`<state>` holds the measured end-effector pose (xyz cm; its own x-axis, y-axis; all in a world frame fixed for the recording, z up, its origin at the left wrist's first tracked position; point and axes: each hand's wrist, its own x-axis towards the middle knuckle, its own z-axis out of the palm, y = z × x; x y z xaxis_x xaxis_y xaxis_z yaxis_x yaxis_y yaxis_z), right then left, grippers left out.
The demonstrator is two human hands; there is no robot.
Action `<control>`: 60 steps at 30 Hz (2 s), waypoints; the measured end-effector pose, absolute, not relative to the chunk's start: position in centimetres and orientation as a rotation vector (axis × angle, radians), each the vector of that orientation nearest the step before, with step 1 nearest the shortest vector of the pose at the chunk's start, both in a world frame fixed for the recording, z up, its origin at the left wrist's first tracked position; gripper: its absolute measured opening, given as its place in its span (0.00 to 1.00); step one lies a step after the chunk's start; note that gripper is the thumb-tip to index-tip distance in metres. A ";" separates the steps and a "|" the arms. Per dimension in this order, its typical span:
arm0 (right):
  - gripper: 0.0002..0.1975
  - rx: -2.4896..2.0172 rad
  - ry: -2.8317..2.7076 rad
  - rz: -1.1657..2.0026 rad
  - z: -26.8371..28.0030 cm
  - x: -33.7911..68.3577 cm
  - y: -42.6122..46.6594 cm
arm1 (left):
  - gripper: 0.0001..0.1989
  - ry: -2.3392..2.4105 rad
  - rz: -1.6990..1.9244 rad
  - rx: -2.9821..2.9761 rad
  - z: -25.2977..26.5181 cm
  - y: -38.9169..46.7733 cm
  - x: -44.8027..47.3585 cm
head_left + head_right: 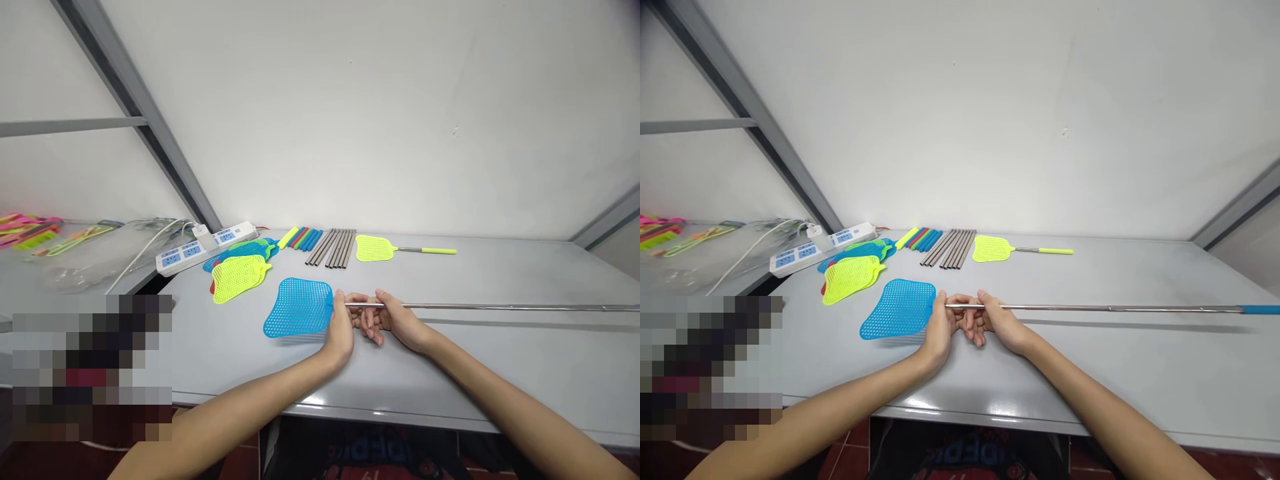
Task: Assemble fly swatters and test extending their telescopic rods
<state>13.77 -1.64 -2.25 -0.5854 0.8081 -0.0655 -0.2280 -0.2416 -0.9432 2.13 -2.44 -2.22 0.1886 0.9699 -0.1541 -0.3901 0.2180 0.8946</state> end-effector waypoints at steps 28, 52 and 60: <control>0.23 -0.947 -1.119 1.848 -1.2 13.2 -1.4 | 0.30 0.693 1.179 0.672 -1.3 -1.9 1.8; 0.26 -0.817 -1.240 2.123 -1.4 14.1 -1.8 | 0.25 0.761 1.069 0.908 -2.4 -0.7 1.2; 0.28 -0.771 -1.239 2.143 -1.8 14.1 -1.4 | 0.25 0.791 1.114 0.891 -2.2 -1.0 1.5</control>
<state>14.15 -1.41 -1.78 -0.6892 0.6947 -0.2058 -0.1682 -0.4297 -0.8872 1.54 -1.03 -2.17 0.2564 0.9625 -0.0888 -0.4010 0.1895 0.8962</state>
